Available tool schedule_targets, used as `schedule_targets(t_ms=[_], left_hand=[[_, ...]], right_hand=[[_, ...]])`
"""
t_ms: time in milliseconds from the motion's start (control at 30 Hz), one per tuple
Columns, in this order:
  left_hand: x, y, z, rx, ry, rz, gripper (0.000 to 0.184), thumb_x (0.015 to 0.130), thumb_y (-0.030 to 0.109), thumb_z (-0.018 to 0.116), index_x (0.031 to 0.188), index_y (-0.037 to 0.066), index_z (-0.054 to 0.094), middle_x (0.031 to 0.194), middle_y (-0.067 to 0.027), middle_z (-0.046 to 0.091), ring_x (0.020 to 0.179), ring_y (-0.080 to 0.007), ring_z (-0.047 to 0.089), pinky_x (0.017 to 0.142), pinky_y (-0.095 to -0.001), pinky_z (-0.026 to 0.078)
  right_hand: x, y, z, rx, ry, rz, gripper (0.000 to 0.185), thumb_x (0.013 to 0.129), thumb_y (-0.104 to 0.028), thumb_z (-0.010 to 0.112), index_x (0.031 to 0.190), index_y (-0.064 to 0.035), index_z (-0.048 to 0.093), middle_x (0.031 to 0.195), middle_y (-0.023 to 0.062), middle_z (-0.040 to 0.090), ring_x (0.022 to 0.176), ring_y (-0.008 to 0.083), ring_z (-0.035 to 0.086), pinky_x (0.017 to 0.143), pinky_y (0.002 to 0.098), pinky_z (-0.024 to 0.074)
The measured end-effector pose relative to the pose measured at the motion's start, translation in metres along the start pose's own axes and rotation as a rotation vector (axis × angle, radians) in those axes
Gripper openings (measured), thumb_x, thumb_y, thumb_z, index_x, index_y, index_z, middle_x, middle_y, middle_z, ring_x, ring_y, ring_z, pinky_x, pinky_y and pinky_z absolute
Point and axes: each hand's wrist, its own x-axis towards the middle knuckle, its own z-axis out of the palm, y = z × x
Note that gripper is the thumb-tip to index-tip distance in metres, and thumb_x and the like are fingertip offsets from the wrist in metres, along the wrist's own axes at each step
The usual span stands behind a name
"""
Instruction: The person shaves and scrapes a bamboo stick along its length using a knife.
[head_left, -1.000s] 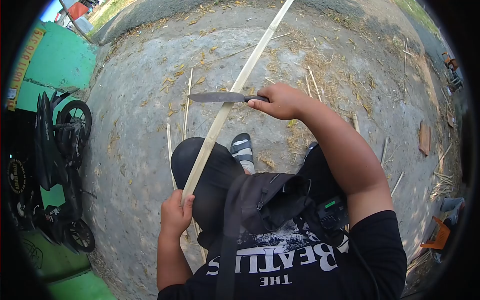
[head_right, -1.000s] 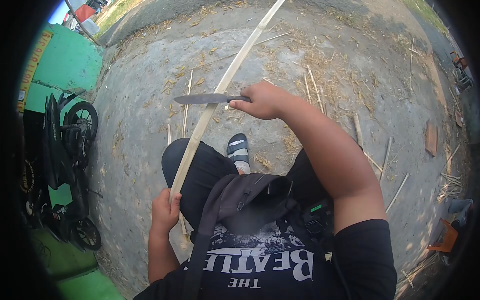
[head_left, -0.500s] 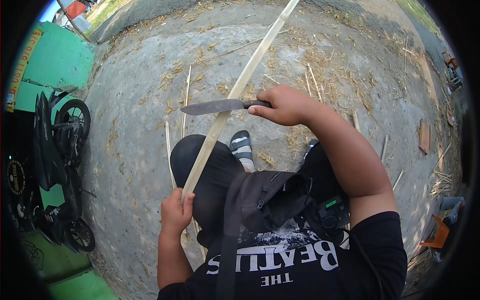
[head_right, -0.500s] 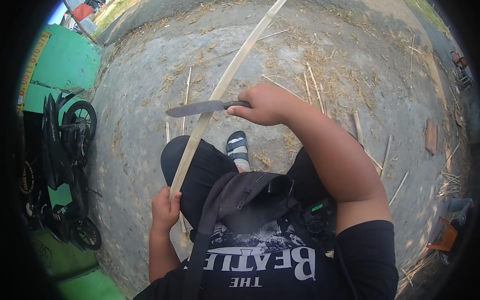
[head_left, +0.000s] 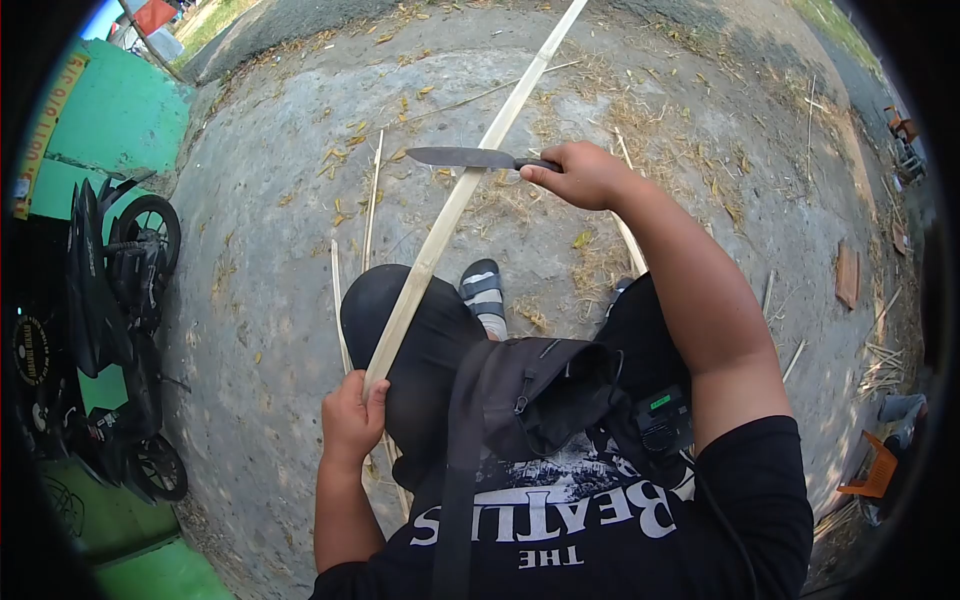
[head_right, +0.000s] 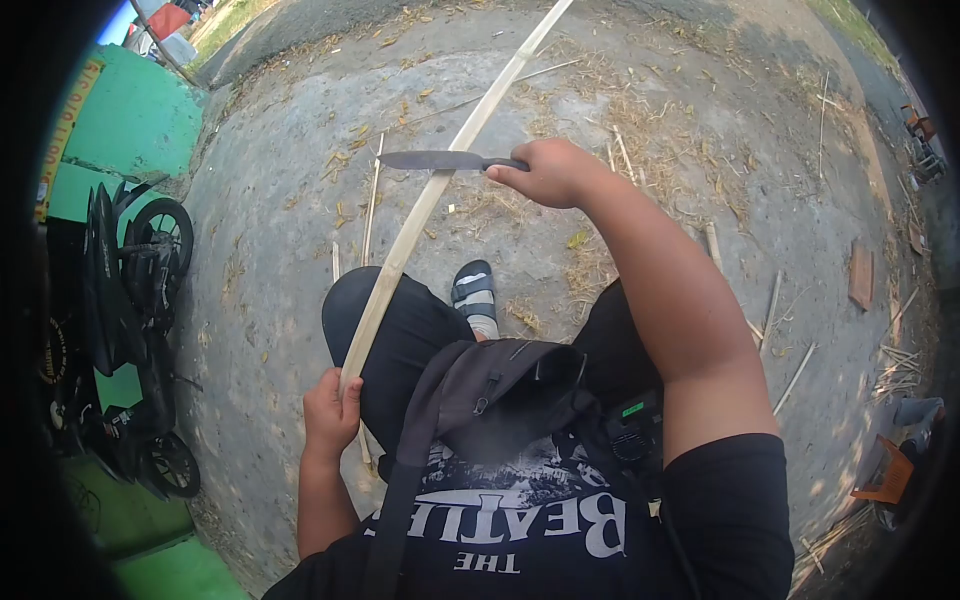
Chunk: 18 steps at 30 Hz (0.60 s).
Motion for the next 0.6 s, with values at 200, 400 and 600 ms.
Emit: schedule_targets(t_ms=[200,400,600], left_hand=[[0.002,0.005,-0.008,-0.002,-0.072,-0.058,0.031,0.104,0.030,0.068,0.096,0.001,0.064,0.071,-0.0194,0.065,0.064,-0.0397,0.067,0.059,-0.0422,0.050],[0.003,0.007,-0.004,-0.005,-0.025,-0.050,0.031,0.102,0.032,0.069,0.094,0.002,0.064,0.076,-0.0237,0.067,0.071,-0.0481,0.067,0.061,-0.0502,0.052],[0.002,0.007,-0.008,-0.010,-0.080,-0.084,0.032,0.102,0.032,0.070,0.094,0.002,0.064,0.075,-0.0227,0.068,0.071,-0.0474,0.068,0.061,-0.0494,0.052]], right_hand=[[-0.006,-0.014,0.015,0.033,-0.012,-0.108,0.069,0.102,-0.065,0.053,0.105,0.0004,0.076,0.088,0.0249,0.073,0.089,0.0426,0.072,0.083,0.0512,0.0553],[0.007,0.011,-0.010,0.032,-0.057,0.029,0.070,0.102,-0.066,0.054,0.109,-0.0004,0.076,0.087,0.0220,0.073,0.088,0.0367,0.072,0.083,0.0480,0.0548],[-0.001,-0.011,0.007,0.042,-0.048,-0.067,0.071,0.102,-0.067,0.053,0.109,0.0006,0.075,0.091,0.0224,0.073,0.092,0.0373,0.072,0.085,0.0488,0.0540]])
